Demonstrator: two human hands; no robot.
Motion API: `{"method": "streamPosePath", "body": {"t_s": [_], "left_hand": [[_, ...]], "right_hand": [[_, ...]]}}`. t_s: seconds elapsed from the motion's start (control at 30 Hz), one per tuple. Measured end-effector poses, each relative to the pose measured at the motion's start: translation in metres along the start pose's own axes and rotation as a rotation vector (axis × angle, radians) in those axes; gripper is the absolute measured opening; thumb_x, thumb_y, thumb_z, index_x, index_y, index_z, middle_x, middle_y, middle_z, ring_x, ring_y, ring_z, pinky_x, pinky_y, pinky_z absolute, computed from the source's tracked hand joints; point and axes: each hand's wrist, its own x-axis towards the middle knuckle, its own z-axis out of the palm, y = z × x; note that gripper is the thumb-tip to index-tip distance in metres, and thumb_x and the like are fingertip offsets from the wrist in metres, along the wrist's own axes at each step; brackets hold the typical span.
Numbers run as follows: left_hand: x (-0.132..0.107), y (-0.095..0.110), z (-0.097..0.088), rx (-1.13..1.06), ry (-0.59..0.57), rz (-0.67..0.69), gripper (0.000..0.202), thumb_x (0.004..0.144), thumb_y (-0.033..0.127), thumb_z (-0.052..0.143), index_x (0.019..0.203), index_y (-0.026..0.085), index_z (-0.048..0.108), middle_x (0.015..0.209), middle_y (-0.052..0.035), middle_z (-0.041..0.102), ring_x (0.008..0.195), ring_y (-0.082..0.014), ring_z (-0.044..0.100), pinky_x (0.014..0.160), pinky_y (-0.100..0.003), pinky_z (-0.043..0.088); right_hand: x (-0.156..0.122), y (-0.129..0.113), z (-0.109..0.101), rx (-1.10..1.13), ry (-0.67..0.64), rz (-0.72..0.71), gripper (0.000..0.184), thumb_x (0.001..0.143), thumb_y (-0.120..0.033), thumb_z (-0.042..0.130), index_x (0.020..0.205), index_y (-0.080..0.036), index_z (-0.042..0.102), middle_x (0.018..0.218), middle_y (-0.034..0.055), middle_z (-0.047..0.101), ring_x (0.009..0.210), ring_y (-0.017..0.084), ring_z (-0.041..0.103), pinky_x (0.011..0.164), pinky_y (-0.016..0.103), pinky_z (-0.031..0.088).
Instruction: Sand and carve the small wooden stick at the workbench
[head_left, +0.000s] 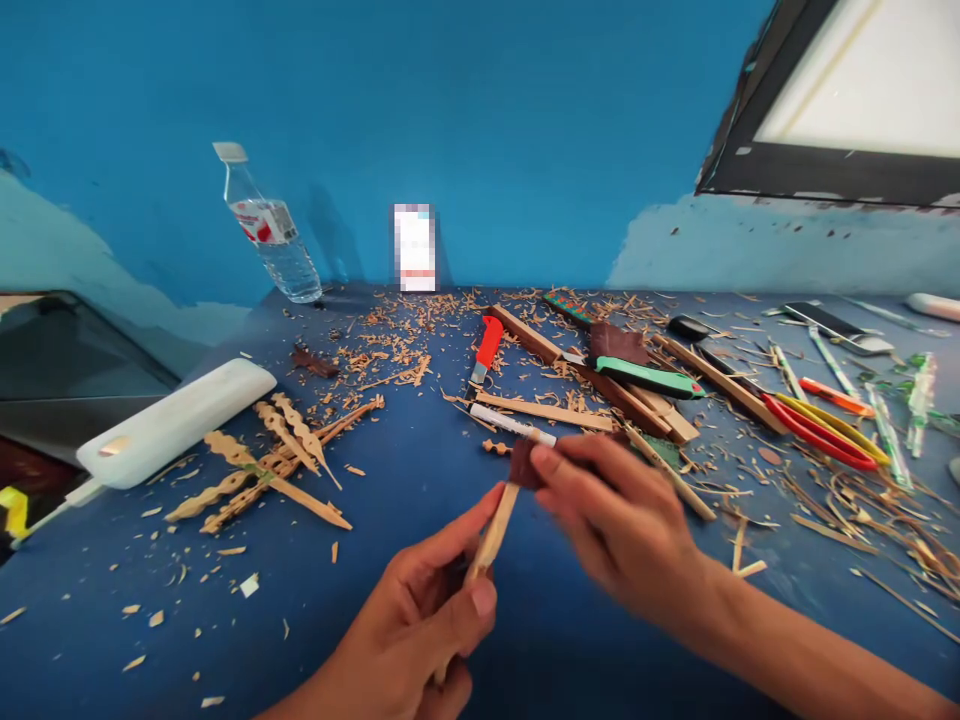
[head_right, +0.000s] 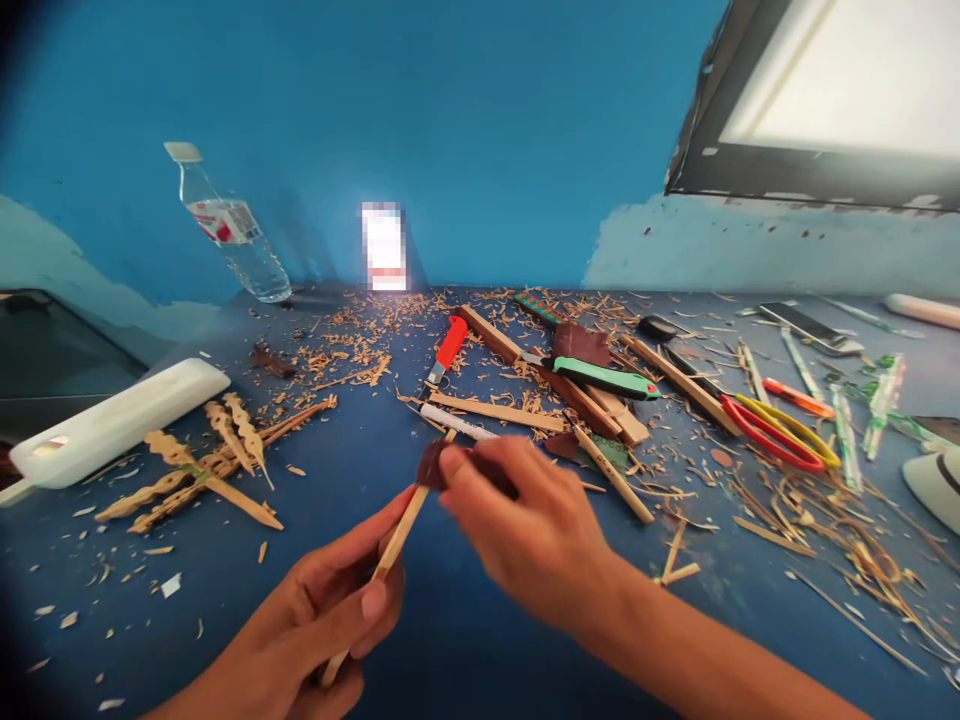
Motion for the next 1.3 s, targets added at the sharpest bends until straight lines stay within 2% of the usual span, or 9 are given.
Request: {"method": "streamPosePath", "body": {"t_s": [0.1, 0.43, 0.57, 0.7, 0.87, 1.0, 1.1, 1.23, 1.3], "left_hand": [[-0.003, 0.003, 0.003, -0.022, 0.008, -0.003, 0.060, 0.092, 0.048, 0.076, 0.148, 0.047, 0.055, 0.073, 0.0072, 0.037, 0.052, -0.0042, 0.012, 0.036, -0.009, 0.018], [-0.001, 0.010, 0.005, -0.103, -0.087, -0.006, 0.062, 0.092, 0.041, 0.077, 0.149, 0.046, 0.054, 0.071, 0.0071, 0.044, 0.047, -0.0030, 0.013, 0.033, -0.010, 0.015], [0.003, 0.002, 0.001, -0.068, -0.110, 0.080, 0.061, 0.088, 0.047, 0.080, 0.146, 0.041, 0.060, 0.067, 0.0049, 0.043, 0.053, -0.0060, 0.027, 0.040, -0.013, 0.016], [0.008, -0.003, -0.006, -0.060, -0.193, 0.127, 0.064, 0.088, 0.049, 0.081, 0.148, 0.044, 0.057, 0.066, 0.0054, 0.045, 0.056, -0.0050, 0.034, 0.048, -0.016, 0.020], [0.006, 0.000, -0.005, -0.056, -0.096, 0.092, 0.064, 0.086, 0.049, 0.083, 0.145, 0.040, 0.061, 0.069, 0.0049, 0.046, 0.058, -0.0056, 0.035, 0.051, -0.020, 0.018], [0.007, -0.004, -0.002, -0.083, -0.103, 0.157, 0.065, 0.085, 0.048, 0.084, 0.145, 0.041, 0.061, 0.065, 0.0065, 0.044, 0.054, -0.0044, 0.033, 0.051, -0.020, 0.020], [0.008, -0.003, -0.002, -0.066, -0.109, 0.155, 0.067, 0.083, 0.049, 0.086, 0.145, 0.042, 0.061, 0.068, 0.0065, 0.043, 0.055, -0.0037, 0.032, 0.053, -0.020, 0.023], [0.009, 0.002, -0.003, -0.043, -0.116, 0.124, 0.073, 0.078, 0.049, 0.090, 0.145, 0.045, 0.060, 0.070, 0.0067, 0.041, 0.056, -0.0038, 0.031, 0.053, -0.020, 0.022], [0.009, 0.003, -0.006, 0.005, -0.129, 0.103, 0.077, 0.077, 0.051, 0.090, 0.146, 0.042, 0.059, 0.068, 0.0067, 0.041, 0.055, -0.0040, 0.029, 0.051, -0.020, 0.019]], "right_hand": [[-0.001, -0.006, 0.003, 0.006, 0.016, -0.050, 0.022, 0.101, -0.014, 0.063, 0.122, -0.014, 0.066, 0.100, 0.0110, 0.069, 0.076, 0.016, 0.066, 0.061, 0.027, 0.054], [0.005, -0.010, 0.004, 0.037, 0.084, 0.048, 0.021, 0.101, -0.014, 0.063, 0.121, -0.013, 0.069, 0.101, 0.0113, 0.069, 0.082, 0.017, 0.068, 0.067, 0.028, 0.055], [0.005, -0.012, 0.004, 0.068, 0.056, 0.008, 0.019, 0.102, -0.014, 0.061, 0.119, -0.015, 0.069, 0.099, 0.0091, 0.069, 0.073, 0.014, 0.064, 0.061, 0.026, 0.053], [0.004, -0.015, 0.006, 0.059, 0.112, 0.050, 0.021, 0.101, -0.014, 0.062, 0.121, -0.015, 0.069, 0.101, 0.0099, 0.068, 0.080, 0.016, 0.066, 0.066, 0.027, 0.055], [0.005, -0.017, 0.007, 0.119, 0.048, 0.001, 0.018, 0.102, -0.014, 0.060, 0.118, -0.015, 0.069, 0.095, 0.0077, 0.069, 0.072, 0.014, 0.064, 0.061, 0.026, 0.053], [0.005, -0.013, 0.008, 0.111, 0.084, 0.087, 0.021, 0.102, -0.014, 0.060, 0.121, -0.014, 0.069, 0.101, 0.0102, 0.069, 0.080, 0.016, 0.067, 0.068, 0.027, 0.057], [0.004, -0.012, 0.008, 0.125, 0.049, 0.009, 0.022, 0.103, -0.015, 0.058, 0.122, -0.015, 0.069, 0.101, 0.0096, 0.070, 0.078, 0.015, 0.068, 0.066, 0.026, 0.058], [0.004, -0.012, 0.009, 0.103, 0.091, 0.076, 0.021, 0.102, -0.015, 0.060, 0.121, -0.015, 0.069, 0.103, 0.0100, 0.071, 0.083, 0.016, 0.071, 0.070, 0.026, 0.059], [0.004, -0.012, 0.009, 0.116, 0.062, 0.031, 0.019, 0.103, -0.016, 0.058, 0.117, -0.016, 0.070, 0.099, 0.0092, 0.072, 0.078, 0.015, 0.070, 0.066, 0.025, 0.058]]}}
